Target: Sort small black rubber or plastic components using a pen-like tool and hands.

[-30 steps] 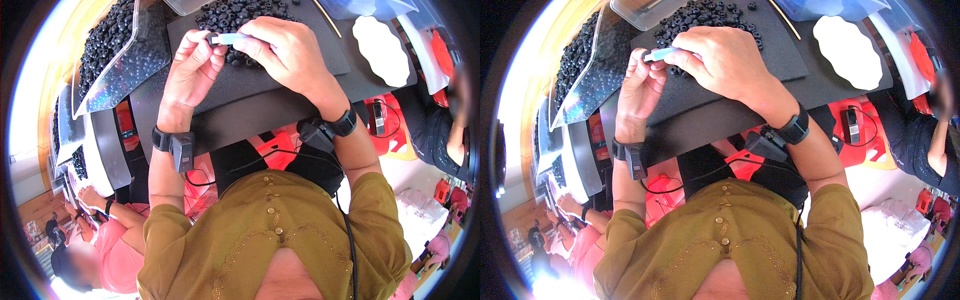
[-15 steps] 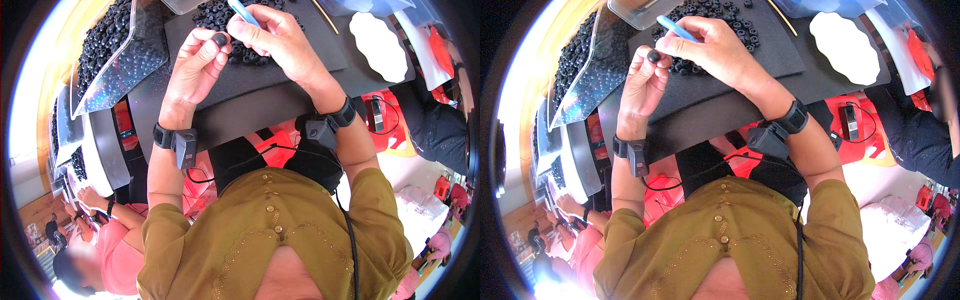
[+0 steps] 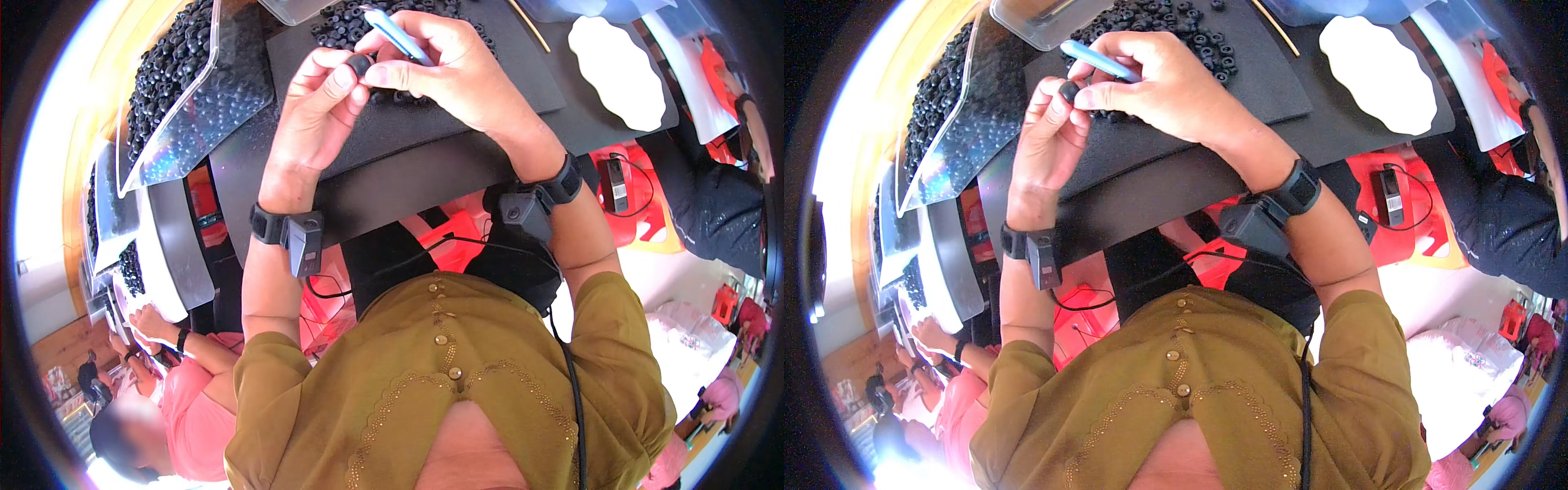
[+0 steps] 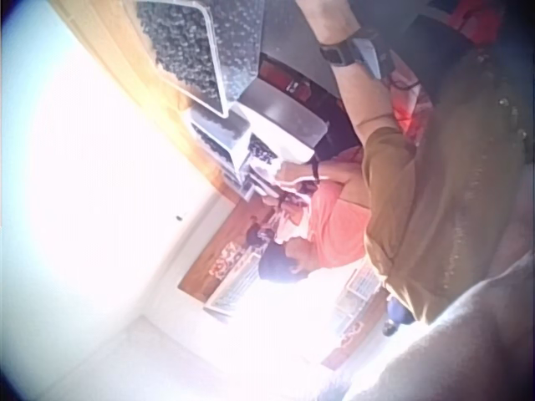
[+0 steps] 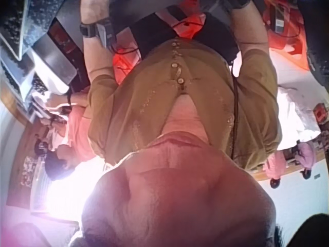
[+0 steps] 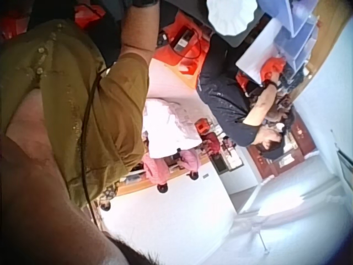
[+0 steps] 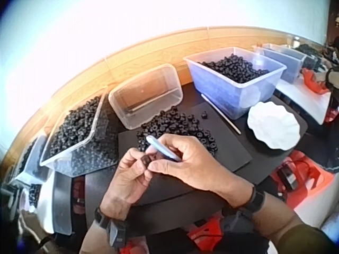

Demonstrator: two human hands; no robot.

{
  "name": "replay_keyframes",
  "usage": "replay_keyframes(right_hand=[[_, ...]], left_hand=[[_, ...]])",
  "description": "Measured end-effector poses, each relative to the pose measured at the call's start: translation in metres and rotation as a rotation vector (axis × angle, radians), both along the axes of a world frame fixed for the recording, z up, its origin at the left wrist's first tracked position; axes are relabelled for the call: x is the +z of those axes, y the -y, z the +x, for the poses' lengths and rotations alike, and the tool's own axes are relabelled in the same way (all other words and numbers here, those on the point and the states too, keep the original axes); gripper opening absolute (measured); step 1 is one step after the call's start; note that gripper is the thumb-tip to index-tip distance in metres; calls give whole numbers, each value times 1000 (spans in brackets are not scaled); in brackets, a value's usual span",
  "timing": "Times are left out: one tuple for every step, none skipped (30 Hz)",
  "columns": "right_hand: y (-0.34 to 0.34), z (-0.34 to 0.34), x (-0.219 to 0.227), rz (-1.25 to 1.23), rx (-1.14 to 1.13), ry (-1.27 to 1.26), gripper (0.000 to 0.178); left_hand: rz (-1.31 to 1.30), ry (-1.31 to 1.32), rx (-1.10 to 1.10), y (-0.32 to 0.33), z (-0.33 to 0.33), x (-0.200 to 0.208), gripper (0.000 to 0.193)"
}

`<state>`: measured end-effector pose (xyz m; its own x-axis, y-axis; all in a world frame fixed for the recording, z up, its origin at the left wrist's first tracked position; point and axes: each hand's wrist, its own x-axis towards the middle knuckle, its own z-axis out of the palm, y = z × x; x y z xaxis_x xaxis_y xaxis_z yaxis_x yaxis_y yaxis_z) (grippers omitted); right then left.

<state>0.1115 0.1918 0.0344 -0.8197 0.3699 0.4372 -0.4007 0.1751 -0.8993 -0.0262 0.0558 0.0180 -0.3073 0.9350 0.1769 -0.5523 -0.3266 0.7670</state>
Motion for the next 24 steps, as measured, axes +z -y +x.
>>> replay_keyframes(right_hand=[[-2, 2, 1, -10, -1, 60, 18], [-8, 4, 1, 42, -66, 47, 20], [-12, 9, 5, -38, -93, 54, 20], [-14, 13, 10, -115, -117, 63, 20], [-20, 16, 7, -81, -172, 1, 24], [-16, 22, 21, -147, -208, 120, 15], [-15, 20, 26, -156, -185, 116, 15], [-17, 19, 27, -162, -183, 121, 14], [-17, 19, 27, -162, -178, 115, 14], [-17, 19, 27, -121, -182, 126, 14], [-18, 18, 26, -79, -191, 137, 14], [-17, 17, 25, -81, -193, 132, 14], [-16, 14, 24, -77, -194, 91, 13], [-19, 17, 18, -68, -228, 69, 13], [-19, 18, 18, -40, -240, 78, 12], [-19, 18, 18, -41, -234, 77, 12], [-18, 17, 19, -30, -235, 79, 12], [-17, 17, 19, -19, -241, 83, 12], [-17, 16, 20, -18, -236, 83, 12], [-17, 16, 19, -12, -234, 83, 12], [-17, 16, 19, -7, -233, 83, 13], [-17, 16, 20, -8, -233, 84, 13], [-18, 16, 19, 12, -246, 87, 13], [-19, 16, 19, 31, -258, 91, 14]], left_hand=[[20, -108, 43, 0, -1, 6, 13], [87, -228, 63, 1, -7, 18, 14], [78, -385, 199, 6, -9, 38, 16], [69, -587, 343, 14, -23, 55, 15], [59, -735, 552, 17, -37, 73, 15], [61, -889, 736, 23, -64, 86, 15], [-67, -1017, 959, 39, -85, 110, 16], [-155, -1173, 1094, 46, -100, 123, 20], [-229, -1333, 1125, 52, -114, 131, 22], [-307, -1493, 1153, 57, -125, 135, 24], [-266, -1611, 1184, 55, -117, 135, 24], [-222, -1730, 1211, 49, -102, 132, 24], [-156, -1559, 1083, 46, -86, 120, 21], [-144, -1597, 946, 30, -73, 99, 16], [-145, -1674, 819, 23, -44, 87, 14], [-276, -1712, 666, 20, -19, 79, 14], [-318, -1640, 502, 18, -10, 65, 15], [-293, -1593, 448, 12, -6, 48, 17], [-268, -1592, 403, 11, -3, 38, 22], [-268, -1592, 402, 9, -3, 29, 22], [-338, -1580, 364, 7, -3, 22, 22], [-407, -1567, 326, 5, -5, 15, 22], [-427, -1555, 311, 3, -7, 12, 22], [-425, -1554, 306, 2, -9, 10, 22]])
